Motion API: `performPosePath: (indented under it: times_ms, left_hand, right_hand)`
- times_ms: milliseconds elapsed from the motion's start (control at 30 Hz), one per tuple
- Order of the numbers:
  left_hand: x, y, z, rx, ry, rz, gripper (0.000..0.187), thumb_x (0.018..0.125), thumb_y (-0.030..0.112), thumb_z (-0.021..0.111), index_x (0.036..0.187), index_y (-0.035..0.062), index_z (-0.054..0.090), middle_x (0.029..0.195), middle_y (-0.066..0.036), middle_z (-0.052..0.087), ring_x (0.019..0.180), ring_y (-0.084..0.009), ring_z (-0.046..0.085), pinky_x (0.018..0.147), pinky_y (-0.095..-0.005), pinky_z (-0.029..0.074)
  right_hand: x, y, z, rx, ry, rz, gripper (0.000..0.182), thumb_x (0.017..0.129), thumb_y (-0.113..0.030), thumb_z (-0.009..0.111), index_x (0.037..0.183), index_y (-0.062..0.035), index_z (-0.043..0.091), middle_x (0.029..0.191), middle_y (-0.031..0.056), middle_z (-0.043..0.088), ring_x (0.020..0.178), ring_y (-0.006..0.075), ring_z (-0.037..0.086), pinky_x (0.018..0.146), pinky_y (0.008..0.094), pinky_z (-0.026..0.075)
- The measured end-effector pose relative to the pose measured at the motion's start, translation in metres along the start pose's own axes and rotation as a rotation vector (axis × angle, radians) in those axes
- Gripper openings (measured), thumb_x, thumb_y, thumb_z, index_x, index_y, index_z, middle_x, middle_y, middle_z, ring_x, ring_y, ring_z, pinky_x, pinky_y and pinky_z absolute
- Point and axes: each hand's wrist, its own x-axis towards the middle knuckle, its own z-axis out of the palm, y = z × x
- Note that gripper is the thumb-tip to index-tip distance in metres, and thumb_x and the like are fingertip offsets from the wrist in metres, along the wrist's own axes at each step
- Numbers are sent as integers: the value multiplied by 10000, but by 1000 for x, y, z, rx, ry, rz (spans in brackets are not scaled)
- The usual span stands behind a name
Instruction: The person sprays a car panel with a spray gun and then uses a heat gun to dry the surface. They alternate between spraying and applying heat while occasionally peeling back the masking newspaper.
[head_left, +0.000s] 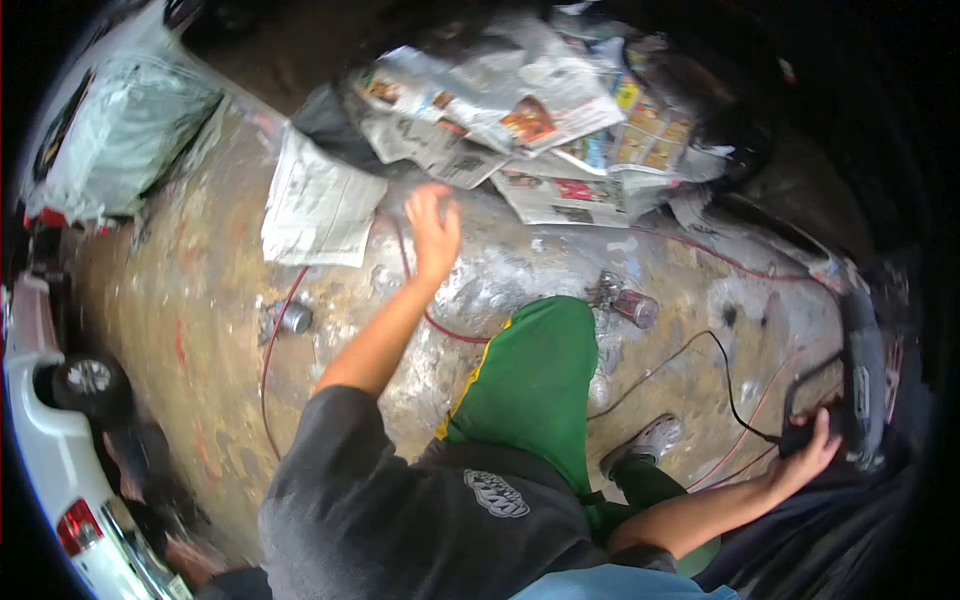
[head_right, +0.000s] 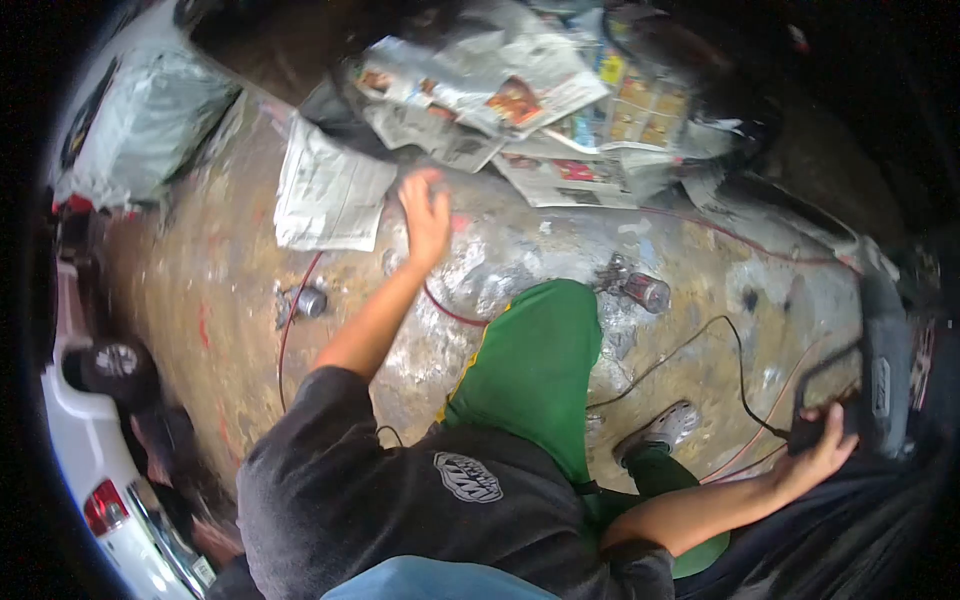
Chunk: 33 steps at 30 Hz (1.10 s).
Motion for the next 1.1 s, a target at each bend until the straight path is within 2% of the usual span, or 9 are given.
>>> performPosePath:
  times_ms: [133,267,333,533,633,733,867,1000,1100]
  left_hand:
    - [-100,97,20,-143,-488,96,313,846,129,647,1134,39,562,1205,-181,546,1182,-376,470,1026,-470,350]
    - [-158,166,23,-204,-968,481,300,869,204,656,1122,51,608,1241,-156,560,1191,-345,497,1012,-461,403]
    - [-177,185,31,-127,-1246,641,294,897,239,635,1132,64,621,1242,-138,569,1192,-328,510,1007,-450,422]
    - [-157,215,68,-170,-1359,625,297,941,276,597,1157,75,619,1252,-122,569,1224,-323,502,1026,-479,401]
    - [-132,194,47,-115,-1537,914,388,947,350,583,1221,75,595,1295,-136,554,1266,-331,481,1081,-492,363]
    - [-124,177,14,-106,-1498,1123,490,946,420,568,1298,79,558,1352,-149,527,1315,-327,451,1129,-485,327]
    - [-130,182,18,-10,-1536,1010,527,929,409,583,1339,83,531,1392,-151,498,1334,-327,441,1149,-488,304]
    - [-130,188,18,36,-1532,1013,507,918,387,598,1320,84,539,1378,-150,507,1323,-330,452,1141,-492,315]
    - [-136,194,19,56,-1526,991,484,917,378,602,1299,86,545,1363,-153,513,1320,-330,453,1133,-490,326]
  right_hand:
    - [-22,11,22,-98,-186,102,342,819,-39,725,1123,-4,572,899,71,636,702,161,602,641,306,514]
    - [-21,6,31,17,-501,226,333,762,-21,743,1063,19,607,863,75,649,696,153,610,629,286,494]
    - [-15,8,28,12,-448,221,314,774,-29,735,1057,20,609,861,66,647,699,145,608,631,279,488]
    - [30,9,11,-10,-159,-1,330,839,-54,720,1138,14,598,941,45,646,787,112,596,680,252,484]
    - [35,7,11,93,-50,-2,362,823,-17,726,1160,23,599,974,51,659,835,115,612,747,252,489]
    - [27,34,7,219,-69,-57,398,799,21,737,1171,39,598,1018,69,671,904,130,629,813,266,490]
    - [20,56,-9,223,-221,-80,342,786,39,739,1105,68,620,1048,94,682,947,162,636,846,304,493]
    - [26,52,-5,96,-245,-69,352,763,-1,729,1096,45,627,995,120,695,864,158,645,772,296,494]
    - [25,48,19,63,-211,-156,439,750,-44,722,1164,21,592,978,158,675,799,263,663,732,345,510]
